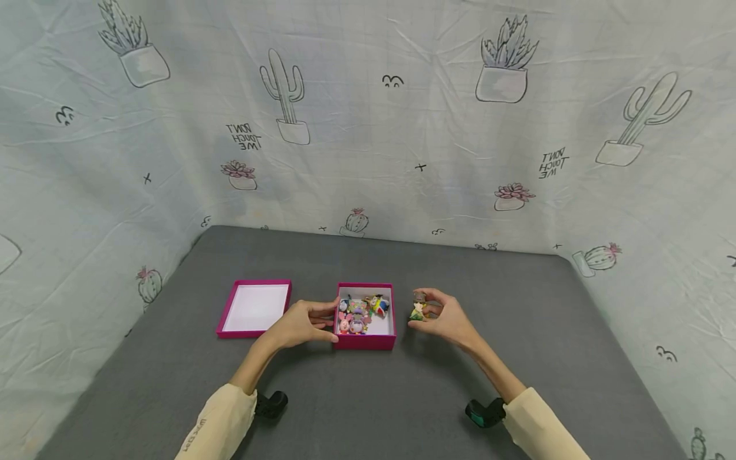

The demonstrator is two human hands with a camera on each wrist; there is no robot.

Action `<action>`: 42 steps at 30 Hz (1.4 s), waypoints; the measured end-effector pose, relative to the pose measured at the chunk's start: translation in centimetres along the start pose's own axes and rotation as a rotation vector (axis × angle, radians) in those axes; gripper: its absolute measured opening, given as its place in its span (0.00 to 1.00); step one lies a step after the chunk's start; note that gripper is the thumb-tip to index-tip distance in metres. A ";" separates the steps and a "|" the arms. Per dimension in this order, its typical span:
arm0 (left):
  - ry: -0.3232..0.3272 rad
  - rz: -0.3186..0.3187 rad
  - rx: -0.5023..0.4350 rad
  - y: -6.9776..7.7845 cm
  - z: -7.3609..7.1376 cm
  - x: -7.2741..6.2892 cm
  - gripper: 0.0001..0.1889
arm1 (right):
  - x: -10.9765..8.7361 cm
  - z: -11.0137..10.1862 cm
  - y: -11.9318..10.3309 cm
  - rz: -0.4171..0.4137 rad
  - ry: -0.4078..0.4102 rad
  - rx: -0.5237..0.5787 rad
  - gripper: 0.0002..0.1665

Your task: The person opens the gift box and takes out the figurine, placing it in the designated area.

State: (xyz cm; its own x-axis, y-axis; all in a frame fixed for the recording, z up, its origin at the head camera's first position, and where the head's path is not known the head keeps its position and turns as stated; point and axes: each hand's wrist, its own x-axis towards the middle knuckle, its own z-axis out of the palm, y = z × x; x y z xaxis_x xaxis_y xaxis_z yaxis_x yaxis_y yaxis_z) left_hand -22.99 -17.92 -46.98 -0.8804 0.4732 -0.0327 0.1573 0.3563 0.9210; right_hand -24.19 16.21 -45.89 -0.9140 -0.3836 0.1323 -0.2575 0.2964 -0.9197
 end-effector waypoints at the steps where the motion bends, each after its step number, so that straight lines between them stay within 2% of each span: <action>1: 0.001 0.000 0.003 0.0 0.0 0.1 0.40 | -0.2 -0.2 0.0 -0.019 0.010 -0.017 0.35; 7: 0.001 0.007 0.016 0.3 0.2 0.4 0.41 | -0.9 -1.9 0.8 -0.172 0.054 -0.169 0.34; 10: -0.001 0.003 0.012 0.4 0.3 0.5 0.41 | -1.2 -3.3 1.3 -0.217 0.046 -0.206 0.33; 17: -0.003 -0.001 0.008 0.5 0.4 0.8 0.41 | -2.5 -6.2 0.5 -0.259 -0.031 -0.284 0.31; 23: -0.009 0.016 0.010 0.7 0.3 0.9 0.40 | -2.7 -8.1 3.7 -0.285 -0.030 -0.338 0.33; 29: -0.006 0.003 0.011 0.5 0.1 0.6 0.41 | -2.5 -8.0 5.7 -0.310 -0.055 -0.346 0.35; 36: -0.013 -0.004 0.004 0.3 0.5 0.4 0.42 | -2.4 -7.1 6.9 -0.273 -0.049 -0.359 0.31; 42: 0.004 -0.003 -0.008 -0.1 0.2 -0.1 0.41 | -1.6 -6.1 6.0 -0.332 -0.017 -0.387 0.30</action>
State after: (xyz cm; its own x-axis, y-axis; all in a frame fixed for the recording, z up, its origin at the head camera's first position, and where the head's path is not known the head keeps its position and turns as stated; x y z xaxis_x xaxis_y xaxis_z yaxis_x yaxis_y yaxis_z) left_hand -22.78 -17.85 -47.10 -0.8826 0.4690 -0.0337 0.1512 0.3509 0.9241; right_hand -26.23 23.95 -49.39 -0.7586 -0.5255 0.3852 -0.6336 0.4569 -0.6243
